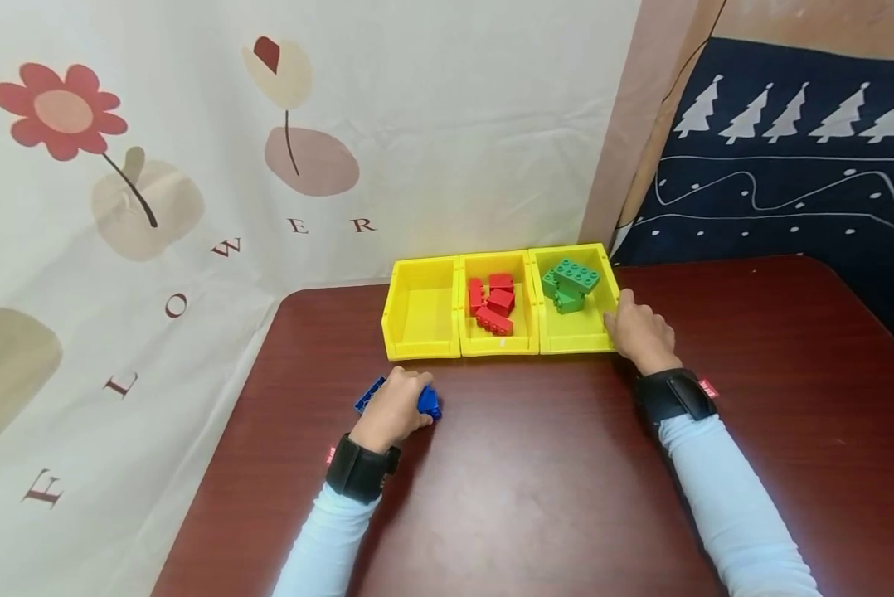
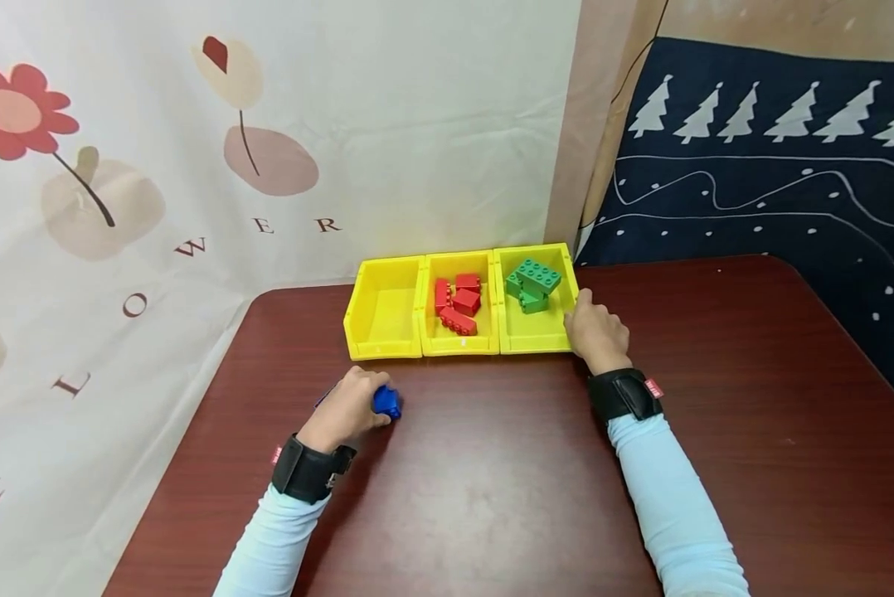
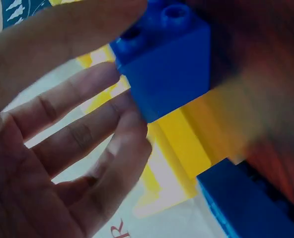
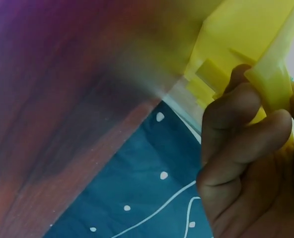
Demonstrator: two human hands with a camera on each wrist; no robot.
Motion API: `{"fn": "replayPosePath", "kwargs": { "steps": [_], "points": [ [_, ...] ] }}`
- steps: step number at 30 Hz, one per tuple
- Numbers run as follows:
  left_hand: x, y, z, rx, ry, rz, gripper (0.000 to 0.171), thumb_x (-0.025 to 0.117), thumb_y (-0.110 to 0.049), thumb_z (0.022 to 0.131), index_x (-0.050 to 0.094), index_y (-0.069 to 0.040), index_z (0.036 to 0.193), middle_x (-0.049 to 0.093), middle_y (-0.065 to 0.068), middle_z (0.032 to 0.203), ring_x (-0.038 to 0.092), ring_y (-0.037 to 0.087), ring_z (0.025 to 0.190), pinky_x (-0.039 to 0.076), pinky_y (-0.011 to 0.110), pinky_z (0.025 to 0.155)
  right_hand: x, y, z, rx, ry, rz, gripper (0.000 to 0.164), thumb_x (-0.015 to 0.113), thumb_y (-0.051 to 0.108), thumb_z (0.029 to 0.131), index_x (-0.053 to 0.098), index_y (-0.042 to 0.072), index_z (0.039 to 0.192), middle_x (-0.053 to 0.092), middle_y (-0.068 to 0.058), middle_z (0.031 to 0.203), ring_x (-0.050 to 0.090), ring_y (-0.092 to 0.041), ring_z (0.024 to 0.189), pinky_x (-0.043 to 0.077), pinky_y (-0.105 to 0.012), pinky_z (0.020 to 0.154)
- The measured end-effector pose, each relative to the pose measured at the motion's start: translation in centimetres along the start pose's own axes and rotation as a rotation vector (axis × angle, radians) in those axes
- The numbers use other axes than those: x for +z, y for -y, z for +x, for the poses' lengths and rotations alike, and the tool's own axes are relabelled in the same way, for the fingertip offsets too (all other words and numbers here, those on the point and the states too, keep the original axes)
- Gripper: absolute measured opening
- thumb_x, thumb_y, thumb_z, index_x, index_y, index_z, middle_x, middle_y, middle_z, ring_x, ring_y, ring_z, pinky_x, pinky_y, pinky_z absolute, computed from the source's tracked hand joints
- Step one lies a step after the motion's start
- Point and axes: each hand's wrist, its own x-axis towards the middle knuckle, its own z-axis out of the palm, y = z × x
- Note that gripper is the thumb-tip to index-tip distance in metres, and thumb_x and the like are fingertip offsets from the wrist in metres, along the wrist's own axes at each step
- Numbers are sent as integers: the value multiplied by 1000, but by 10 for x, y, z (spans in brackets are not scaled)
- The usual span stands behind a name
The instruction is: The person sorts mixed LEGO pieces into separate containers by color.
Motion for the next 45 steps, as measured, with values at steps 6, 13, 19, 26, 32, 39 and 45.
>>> {"fn": "replayPosePath", "kwargs": {
  "steps": [6,13,19,26,32,39,45],
  "points": [
    [0,1,2,8,-45,27,45,85,-13,75,67,-6,116,71,13,109,62,31,101,56,47,89,-4,-3,-1,13,7,7,42,41,28,104,31,-2,131,50,-23,90,52,-37,78,40,-40,63],
    [-41,4,23,11,-90,1,40,82,-17,79,69,-6,115,68,17,111,63,32,98,57,47,87,-9,-7,-3,23,11,23,43,40,28,104,29,-3,132,49,-23,91,52,-38,78,40,-41,64],
    [-77,9,64,-4,-130,-12,42,81,-21,81,68,-5,117,70,16,108,64,30,93,59,41,84,-14,-7,-1,16,12,25,44,40,28,104,29,-3,133,49,-24,94,51,-38,79,40,-41,65],
    [-86,13,108,-30,-97,-11,41,79,-19,83,66,0,117,69,17,109,64,30,95,57,41,88,-14,-4,2,5,16,28,43,40,28,104,30,-2,133,50,-24,96,52,-38,81,40,-41,66],
    [-71,14,143,-82,-66,36,37,80,-16,82,67,1,112,69,16,109,64,29,95,56,39,86,-12,-3,4,9,25,24,43,40,28,104,30,-1,133,50,-24,96,52,-38,81,41,-42,66],
    [-49,18,166,-141,1,151,33,84,-14,77,69,0,102,70,13,98,61,27,86,55,36,78,-6,-2,1,-2,36,28,41,42,27,104,31,-1,131,50,-22,93,52,-37,79,40,-41,66],
    [-39,18,167,-142,30,230,36,85,-12,75,70,1,105,70,14,98,63,27,86,57,35,78,-6,-3,-1,-13,28,29,39,43,27,103,32,-1,129,50,-21,90,52,-36,77,40,-39,64]
  ]
}}
